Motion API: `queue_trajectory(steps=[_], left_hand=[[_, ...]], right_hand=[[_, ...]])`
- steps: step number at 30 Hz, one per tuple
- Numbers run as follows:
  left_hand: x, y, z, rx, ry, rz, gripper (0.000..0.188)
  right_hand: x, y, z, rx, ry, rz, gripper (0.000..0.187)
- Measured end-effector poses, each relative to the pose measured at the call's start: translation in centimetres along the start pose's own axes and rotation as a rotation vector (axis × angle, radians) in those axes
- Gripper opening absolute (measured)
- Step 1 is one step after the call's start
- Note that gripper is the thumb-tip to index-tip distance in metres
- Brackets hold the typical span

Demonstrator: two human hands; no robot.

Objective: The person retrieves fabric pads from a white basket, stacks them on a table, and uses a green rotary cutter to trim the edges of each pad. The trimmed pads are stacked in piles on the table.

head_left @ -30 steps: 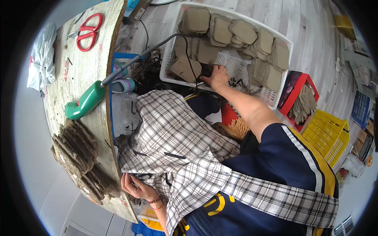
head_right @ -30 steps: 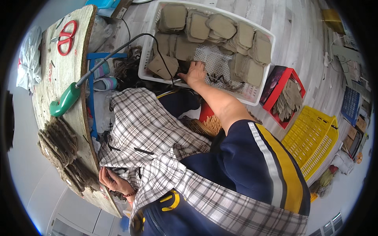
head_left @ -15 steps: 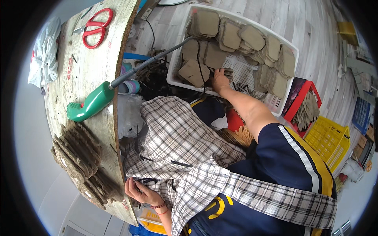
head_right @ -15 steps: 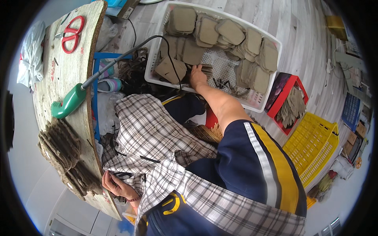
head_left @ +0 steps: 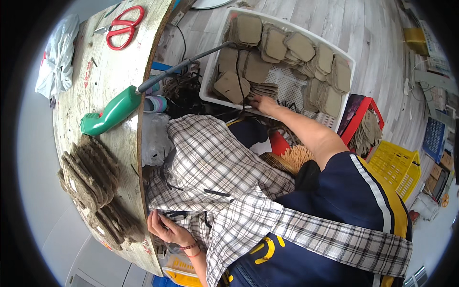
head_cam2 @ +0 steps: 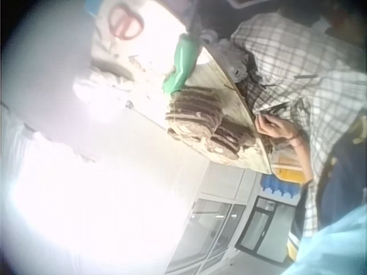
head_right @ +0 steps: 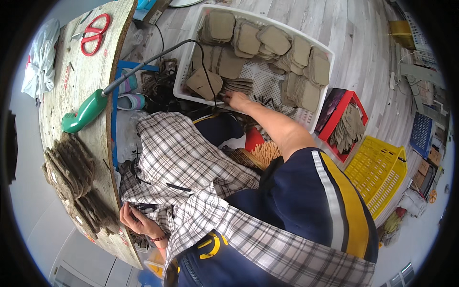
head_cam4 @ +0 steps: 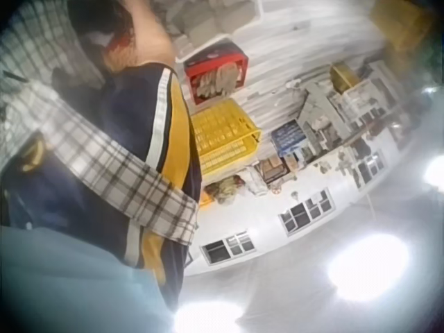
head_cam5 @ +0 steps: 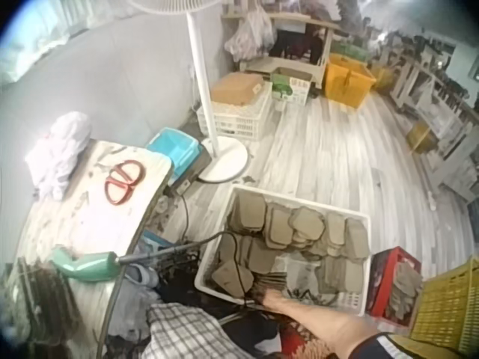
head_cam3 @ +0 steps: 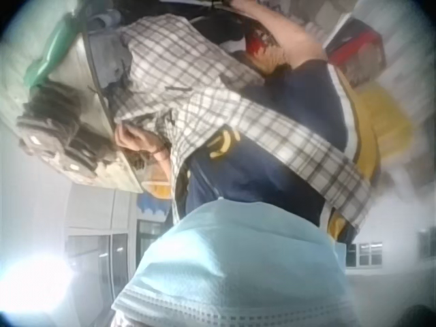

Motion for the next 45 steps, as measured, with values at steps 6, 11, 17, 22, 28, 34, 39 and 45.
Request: queue_trajectory(steps=[6,11,17,22,28,34,39,45], left_hand=[[-0.1,0.0,0.3,-0.028,-0.008,-0.005,0.021],[0.0,0.1,-0.2,-0.029,-0.024,-0.008,0.022],[-0.4,0.1,0.3,-0.034,-0.05,-0.015,0.021],[0.0,0.1,-0.1,-0.061,-0.029,-0.043,0.02],[-0.2,0.3,-0.2,-0.047,-0.032,-0.018,0.021],[-0.4,0.5,-0.6,-0.059,0.032,-0.003,0.021],[-0.4,0.7,-0.7,-0.055,0.053,0.007,0.021],[-0.2,0.5,-0.4,0.005,0.085,0.044,0.021]], right_hand=[[0.5,-4.1,2.3,0.271,-0.123,-0.086,0.036],[0.7,-7.1,2.8,0.21,-0.416,-0.161,0.026],[-3.0,-12.9,2.0,0.303,-0.435,-0.043,0.018],[-7.0,-12.0,-2.8,-0.051,-0.287,0.443,0.065],[-2.9,-8.7,6.2,0.216,-0.563,0.315,0.052],[3.0,-3.5,2.1,-0.011,-0.006,-0.207,0.032],[2.5,-0.8,0.5,-0.113,-0.179,-0.172,0.07],[1.6,2.7,0.9,-0.06,-0.477,-0.05,0.057]])
Point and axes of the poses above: each hand's wrist, its own y-axis towards the middle knuckle, its own x-axis out of the back of the hand, z = x × y, the point moved 9 cm from there along y, towards the middle knuckle, and after that the axes turned 7 degrees about z, right-handed, at the moved point
